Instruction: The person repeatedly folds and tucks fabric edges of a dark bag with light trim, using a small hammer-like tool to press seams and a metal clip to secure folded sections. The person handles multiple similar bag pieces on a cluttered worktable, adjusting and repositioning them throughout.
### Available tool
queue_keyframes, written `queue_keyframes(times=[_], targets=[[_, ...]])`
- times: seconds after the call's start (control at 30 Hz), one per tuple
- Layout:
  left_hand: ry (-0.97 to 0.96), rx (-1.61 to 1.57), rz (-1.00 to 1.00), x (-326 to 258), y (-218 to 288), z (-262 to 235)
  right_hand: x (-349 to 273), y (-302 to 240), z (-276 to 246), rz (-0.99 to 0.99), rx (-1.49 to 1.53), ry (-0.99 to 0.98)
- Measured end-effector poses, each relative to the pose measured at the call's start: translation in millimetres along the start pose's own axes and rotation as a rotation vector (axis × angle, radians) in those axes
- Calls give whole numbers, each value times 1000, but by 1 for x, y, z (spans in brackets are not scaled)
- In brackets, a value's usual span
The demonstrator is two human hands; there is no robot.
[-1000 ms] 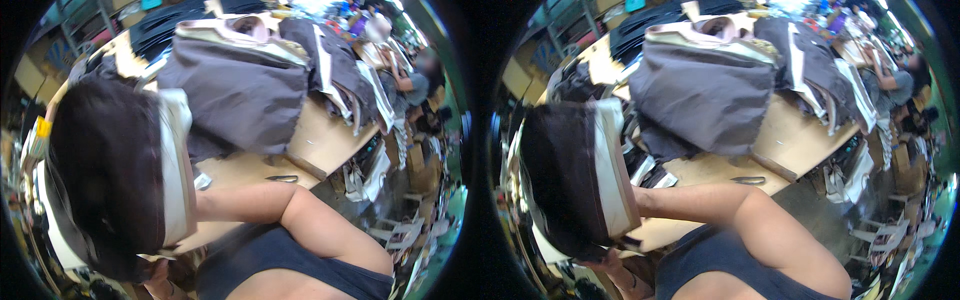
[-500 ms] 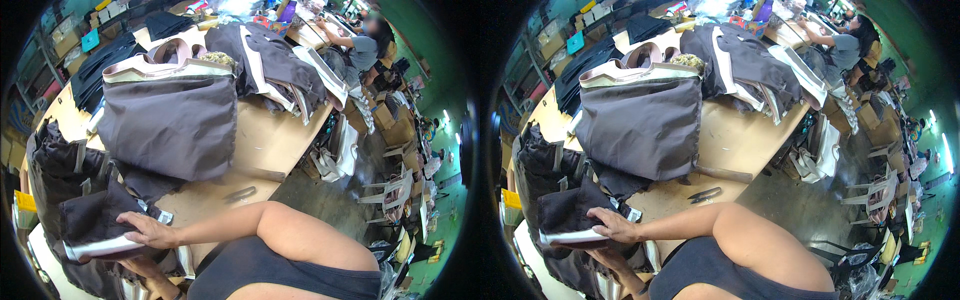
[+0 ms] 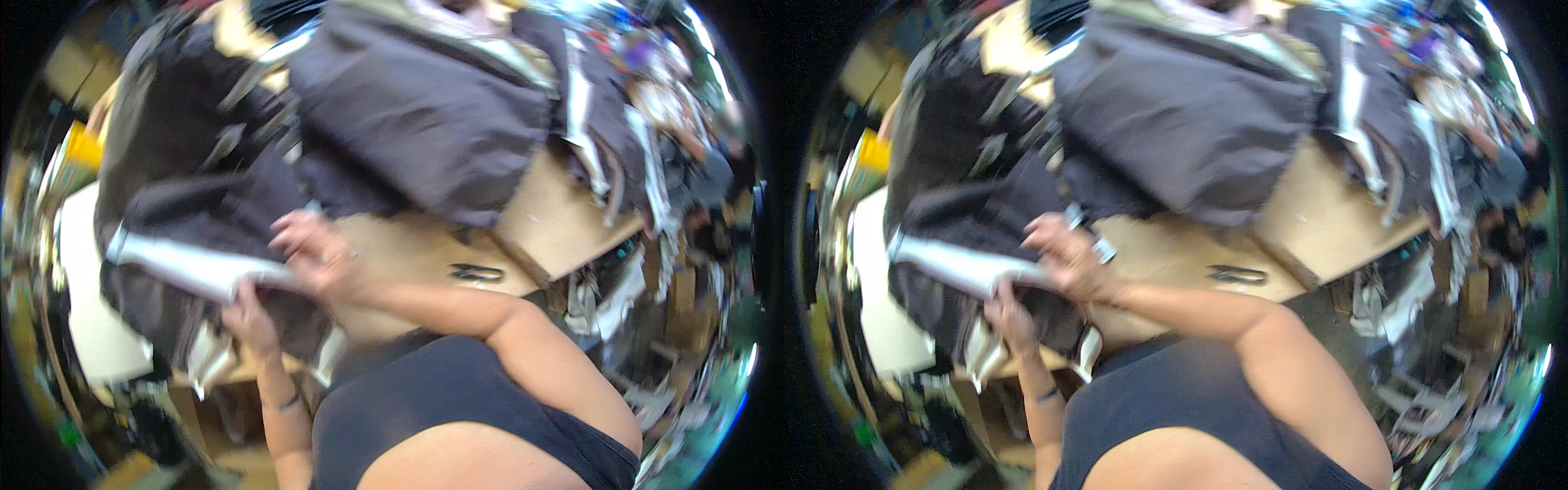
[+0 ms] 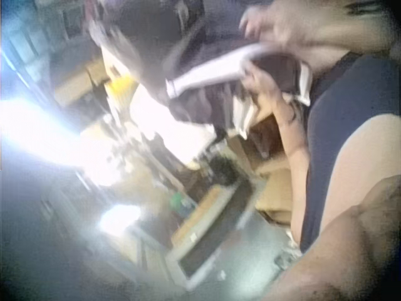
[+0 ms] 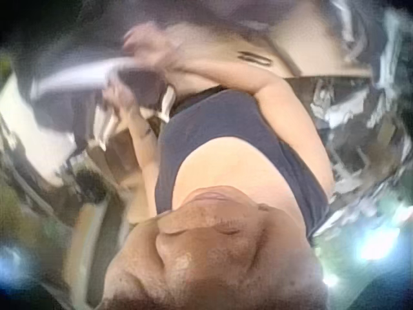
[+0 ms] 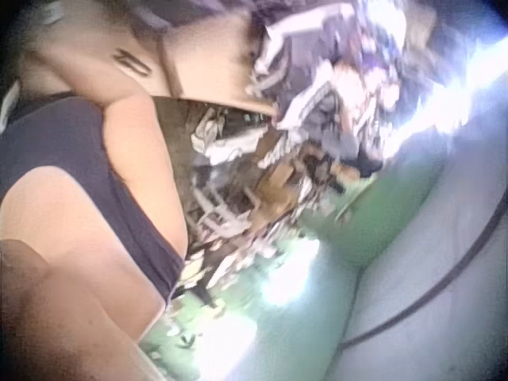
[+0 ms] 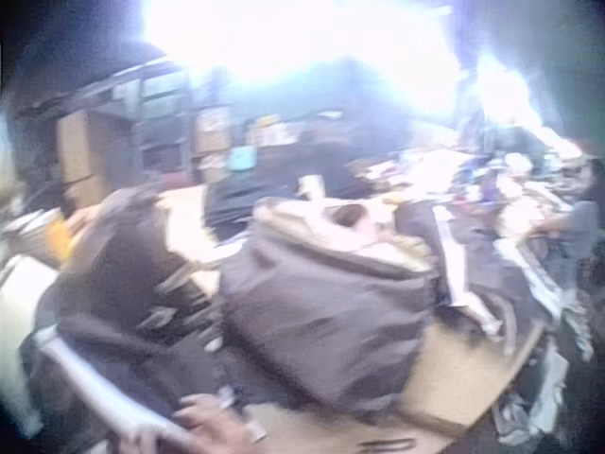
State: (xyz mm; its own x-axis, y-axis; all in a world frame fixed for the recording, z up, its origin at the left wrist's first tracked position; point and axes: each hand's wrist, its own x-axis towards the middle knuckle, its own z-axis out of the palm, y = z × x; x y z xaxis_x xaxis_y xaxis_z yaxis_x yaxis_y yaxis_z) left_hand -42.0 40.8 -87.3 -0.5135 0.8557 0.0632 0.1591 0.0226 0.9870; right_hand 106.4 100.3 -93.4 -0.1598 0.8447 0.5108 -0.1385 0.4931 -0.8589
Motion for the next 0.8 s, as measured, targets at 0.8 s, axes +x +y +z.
queue_keyframes(times=[0.8], targets=[[-104, -10, 328, 26, 47, 12, 22, -24, -1, 372, -110, -476]])
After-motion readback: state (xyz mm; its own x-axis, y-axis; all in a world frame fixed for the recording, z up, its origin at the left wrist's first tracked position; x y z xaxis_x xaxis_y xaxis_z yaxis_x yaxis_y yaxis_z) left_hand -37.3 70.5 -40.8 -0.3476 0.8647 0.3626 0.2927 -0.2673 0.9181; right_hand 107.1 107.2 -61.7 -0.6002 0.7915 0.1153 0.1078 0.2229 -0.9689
